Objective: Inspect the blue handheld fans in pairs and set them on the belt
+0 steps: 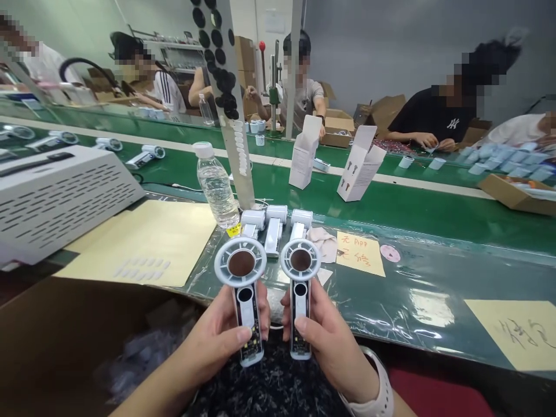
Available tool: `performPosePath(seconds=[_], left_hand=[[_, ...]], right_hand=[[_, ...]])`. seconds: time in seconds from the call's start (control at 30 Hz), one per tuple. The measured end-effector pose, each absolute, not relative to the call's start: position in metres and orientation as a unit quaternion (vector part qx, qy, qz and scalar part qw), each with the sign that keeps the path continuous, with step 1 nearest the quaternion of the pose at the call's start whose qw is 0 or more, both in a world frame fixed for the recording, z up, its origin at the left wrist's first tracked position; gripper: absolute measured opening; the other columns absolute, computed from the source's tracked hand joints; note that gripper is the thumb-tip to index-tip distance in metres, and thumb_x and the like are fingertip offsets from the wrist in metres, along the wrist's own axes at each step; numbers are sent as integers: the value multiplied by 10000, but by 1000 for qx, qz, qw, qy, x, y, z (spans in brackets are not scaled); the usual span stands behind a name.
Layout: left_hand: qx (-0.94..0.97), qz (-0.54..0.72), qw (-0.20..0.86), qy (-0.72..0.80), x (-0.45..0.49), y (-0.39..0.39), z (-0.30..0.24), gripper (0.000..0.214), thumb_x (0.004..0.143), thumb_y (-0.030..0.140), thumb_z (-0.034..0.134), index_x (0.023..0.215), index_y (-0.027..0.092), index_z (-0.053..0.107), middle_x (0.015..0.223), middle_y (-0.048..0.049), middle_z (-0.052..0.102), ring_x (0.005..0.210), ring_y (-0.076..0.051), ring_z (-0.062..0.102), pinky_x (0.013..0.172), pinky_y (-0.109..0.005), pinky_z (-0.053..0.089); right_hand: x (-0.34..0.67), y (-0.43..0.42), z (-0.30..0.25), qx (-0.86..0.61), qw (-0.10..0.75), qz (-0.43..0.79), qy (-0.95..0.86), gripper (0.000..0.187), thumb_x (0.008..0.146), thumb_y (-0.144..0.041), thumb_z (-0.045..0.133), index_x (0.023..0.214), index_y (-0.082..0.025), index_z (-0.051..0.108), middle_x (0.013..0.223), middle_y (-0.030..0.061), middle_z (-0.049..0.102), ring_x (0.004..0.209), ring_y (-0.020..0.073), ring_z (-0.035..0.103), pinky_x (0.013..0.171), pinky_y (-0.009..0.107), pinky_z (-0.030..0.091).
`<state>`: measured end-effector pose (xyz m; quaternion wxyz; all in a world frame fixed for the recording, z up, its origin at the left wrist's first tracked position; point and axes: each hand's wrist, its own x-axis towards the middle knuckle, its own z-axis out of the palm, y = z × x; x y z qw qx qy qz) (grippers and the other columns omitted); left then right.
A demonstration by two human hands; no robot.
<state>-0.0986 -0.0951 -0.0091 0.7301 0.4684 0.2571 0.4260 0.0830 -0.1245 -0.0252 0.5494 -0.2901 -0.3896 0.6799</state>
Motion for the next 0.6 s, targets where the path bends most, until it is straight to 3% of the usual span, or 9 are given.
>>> performPosePath(seconds=[0.27, 0.6], left_hand=[[456, 449, 723, 259, -97, -93, -8, 395, 772, 351, 767, 1126, 270, 610, 854, 10, 577, 694, -134, 586, 643, -281, 507], [392, 495, 714, 302, -95, -93, -11, 352, 773, 354, 756, 1076, 238, 620, 808, 12, 599, 653, -143, 604, 604, -287, 524]], right_hand=[[87, -124, -27, -291, 542, 690, -381, 398, 845, -388, 715, 1178, -233, 561, 976, 34, 578, 731, 131, 565, 643, 273, 507], [85, -129, -36, -318, 556, 679, -358, 329, 883, -432, 653, 1134, -232, 584, 929, 30, 600, 682, 132, 563, 555, 241, 516]])
